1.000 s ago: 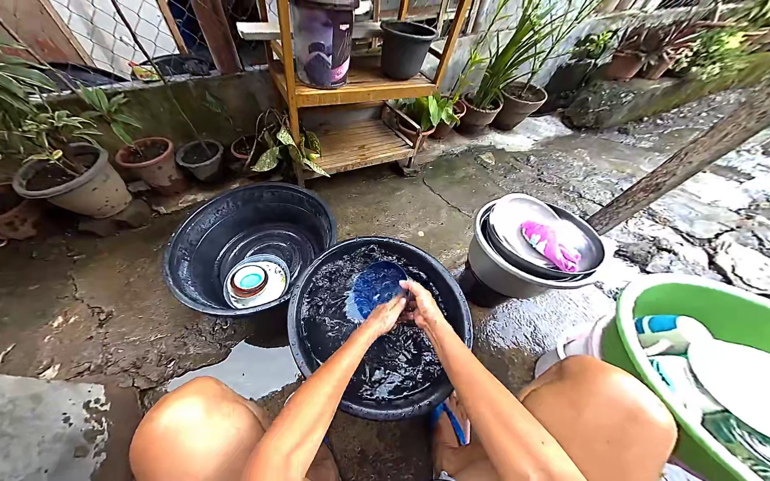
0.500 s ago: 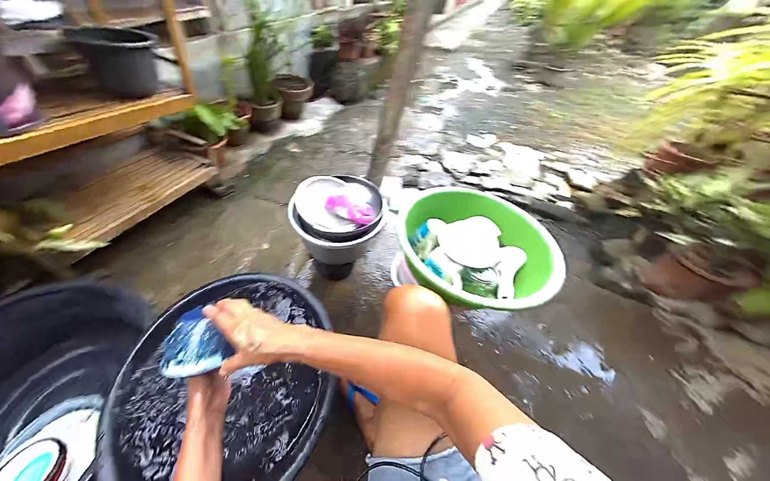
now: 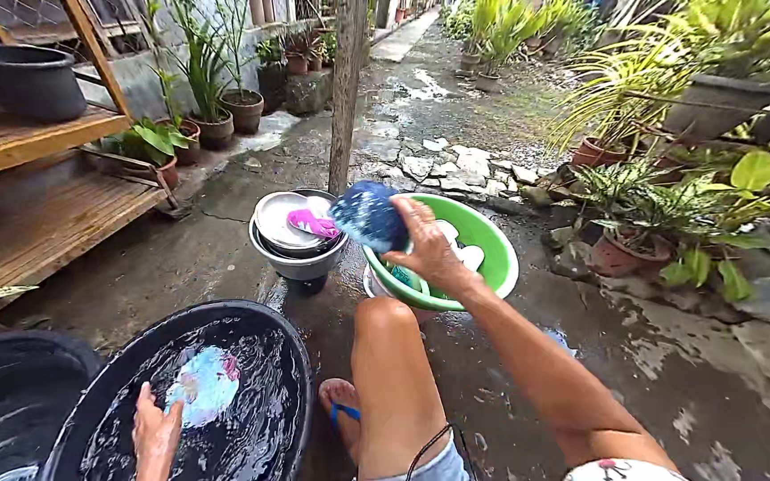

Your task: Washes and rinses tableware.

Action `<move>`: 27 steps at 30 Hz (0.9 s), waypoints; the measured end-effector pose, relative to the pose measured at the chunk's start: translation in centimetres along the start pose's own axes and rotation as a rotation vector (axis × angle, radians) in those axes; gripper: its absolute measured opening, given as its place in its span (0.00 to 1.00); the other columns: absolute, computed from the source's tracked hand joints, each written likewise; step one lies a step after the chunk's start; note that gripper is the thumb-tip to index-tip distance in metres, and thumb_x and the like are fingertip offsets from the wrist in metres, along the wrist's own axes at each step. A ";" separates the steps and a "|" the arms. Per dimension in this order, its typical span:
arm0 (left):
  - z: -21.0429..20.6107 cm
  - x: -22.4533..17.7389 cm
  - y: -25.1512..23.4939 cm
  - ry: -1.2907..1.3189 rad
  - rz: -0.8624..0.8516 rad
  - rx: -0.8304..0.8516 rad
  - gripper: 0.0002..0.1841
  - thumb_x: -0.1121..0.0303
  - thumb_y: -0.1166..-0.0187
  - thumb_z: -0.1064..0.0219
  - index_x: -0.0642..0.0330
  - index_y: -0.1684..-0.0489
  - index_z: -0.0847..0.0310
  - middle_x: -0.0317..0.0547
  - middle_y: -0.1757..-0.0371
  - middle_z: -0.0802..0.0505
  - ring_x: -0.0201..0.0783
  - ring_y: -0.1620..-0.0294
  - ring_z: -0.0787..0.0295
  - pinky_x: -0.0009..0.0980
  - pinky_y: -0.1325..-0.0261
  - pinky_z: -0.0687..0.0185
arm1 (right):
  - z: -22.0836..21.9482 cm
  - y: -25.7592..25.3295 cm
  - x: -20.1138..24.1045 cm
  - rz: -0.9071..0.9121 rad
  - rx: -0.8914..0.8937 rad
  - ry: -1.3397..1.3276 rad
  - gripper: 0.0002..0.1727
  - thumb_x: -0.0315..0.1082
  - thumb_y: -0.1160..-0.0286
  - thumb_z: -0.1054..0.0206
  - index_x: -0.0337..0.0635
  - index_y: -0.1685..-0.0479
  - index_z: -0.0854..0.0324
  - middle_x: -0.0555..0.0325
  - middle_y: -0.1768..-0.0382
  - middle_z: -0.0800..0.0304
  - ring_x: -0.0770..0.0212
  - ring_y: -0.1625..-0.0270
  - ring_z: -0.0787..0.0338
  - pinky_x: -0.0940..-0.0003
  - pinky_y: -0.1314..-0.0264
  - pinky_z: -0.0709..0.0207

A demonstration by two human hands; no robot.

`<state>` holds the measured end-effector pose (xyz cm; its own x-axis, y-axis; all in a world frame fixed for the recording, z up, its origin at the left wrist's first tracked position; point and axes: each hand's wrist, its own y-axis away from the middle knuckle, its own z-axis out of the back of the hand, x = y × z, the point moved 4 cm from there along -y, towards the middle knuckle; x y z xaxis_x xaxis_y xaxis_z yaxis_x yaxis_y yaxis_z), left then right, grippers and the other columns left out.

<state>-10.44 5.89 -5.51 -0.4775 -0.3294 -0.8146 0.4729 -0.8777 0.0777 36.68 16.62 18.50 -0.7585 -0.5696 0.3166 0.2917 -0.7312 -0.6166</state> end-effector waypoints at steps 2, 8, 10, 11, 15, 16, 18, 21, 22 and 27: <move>0.0 2.4 -0.1 -0.157 0.093 -0.048 0.42 0.76 0.23 0.32 0.74 0.08 0.53 0.89 0.17 0.38 0.86 0.17 0.43 0.79 0.20 0.49 | 2.0 1.4 -5.6 -0.057 0.000 0.234 0.52 0.31 0.52 0.11 0.23 0.20 0.33 0.25 0.21 0.28 0.28 0.18 0.27 0.38 0.16 0.33; -2.0 5.0 0.8 -0.352 0.302 -0.020 0.46 0.61 0.19 0.29 0.75 0.08 0.56 0.89 0.14 0.42 0.86 0.15 0.46 0.75 0.19 0.44 | -0.3 6.0 -14.1 -0.288 0.212 0.438 0.49 0.30 0.41 0.18 0.20 0.16 0.38 0.22 0.16 0.37 0.29 0.11 0.38 0.32 0.14 0.43; -2.2 5.4 0.7 -0.386 0.330 -0.006 0.46 0.62 0.19 0.29 0.78 0.09 0.57 0.89 0.16 0.38 0.82 0.16 0.40 0.69 0.16 0.43 | -1.7 6.9 -14.4 -0.319 0.276 0.450 0.47 0.30 0.37 0.20 0.21 0.15 0.39 0.23 0.15 0.39 0.29 0.10 0.41 0.30 0.13 0.46; -2.3 5.4 0.7 -0.400 0.351 0.009 0.45 0.63 0.19 0.30 0.80 0.10 0.56 0.89 0.17 0.37 0.80 0.16 0.38 0.66 0.15 0.42 | -2.2 7.2 -14.4 -0.321 0.287 0.450 0.47 0.30 0.36 0.20 0.22 0.15 0.40 0.23 0.14 0.39 0.29 0.09 0.41 0.30 0.13 0.46; -2.9 5.0 0.5 -0.356 0.319 -0.015 0.44 0.60 0.17 0.31 0.79 0.10 0.53 0.84 0.16 0.34 0.74 0.14 0.37 0.61 0.13 0.42 | -3.2 7.7 -14.3 -0.318 0.288 0.450 0.49 0.32 0.37 0.18 0.21 0.15 0.40 0.23 0.15 0.39 0.29 0.10 0.41 0.31 0.13 0.46; -3.2 4.9 0.5 -0.314 0.289 -0.017 0.43 0.61 0.15 0.32 0.79 0.10 0.53 0.84 0.15 0.35 0.73 0.13 0.39 0.60 0.12 0.45 | -3.2 7.8 -14.2 -0.314 0.280 0.452 0.49 0.32 0.38 0.18 0.21 0.16 0.39 0.23 0.15 0.38 0.28 0.10 0.40 0.31 0.13 0.45; -3.7 4.1 0.8 -0.241 0.273 0.003 0.40 0.62 0.12 0.36 0.81 0.11 0.54 0.85 0.14 0.39 0.74 0.11 0.44 0.59 0.10 0.49 | -3.2 8.1 -14.0 -0.295 0.262 0.462 0.49 0.31 0.41 0.16 0.20 0.17 0.38 0.21 0.17 0.36 0.27 0.12 0.37 0.30 0.15 0.43; -4.5 3.7 0.4 -0.277 0.361 -0.017 0.38 0.59 0.15 0.33 0.83 0.16 0.42 0.85 0.18 0.32 0.74 0.13 0.39 0.60 0.12 0.45 | -3.1 8.5 -13.7 -0.316 0.308 0.463 0.48 0.31 0.41 0.16 0.20 0.18 0.36 0.21 0.16 0.36 0.27 0.11 0.38 0.30 0.14 0.44; -4.7 3.7 0.3 -0.299 0.390 -0.017 0.36 0.60 0.14 0.34 0.83 0.18 0.40 0.85 0.19 0.31 0.74 0.13 0.39 0.60 0.12 0.44 | -3.0 8.5 -13.5 -0.337 0.335 0.465 0.47 0.31 0.39 0.17 0.21 0.17 0.37 0.21 0.16 0.37 0.27 0.11 0.38 0.30 0.14 0.45; -6.0 4.1 1.0 -0.102 0.318 -0.035 0.26 0.76 0.09 0.50 0.86 0.16 0.46 0.83 0.13 0.39 0.69 0.08 0.50 0.54 0.07 0.58 | -1.8 6.8 -10.0 -0.373 0.276 0.414 0.39 0.36 0.26 0.24 0.24 0.18 0.33 0.17 0.18 0.36 0.21 0.13 0.38 0.28 0.14 0.45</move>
<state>-7.54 5.76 -12.24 -0.3728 -0.6198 -0.6905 0.6342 -0.7135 0.2979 45.21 17.97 9.86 -0.9854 -0.1046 0.1346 0.0614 -0.9544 -0.2921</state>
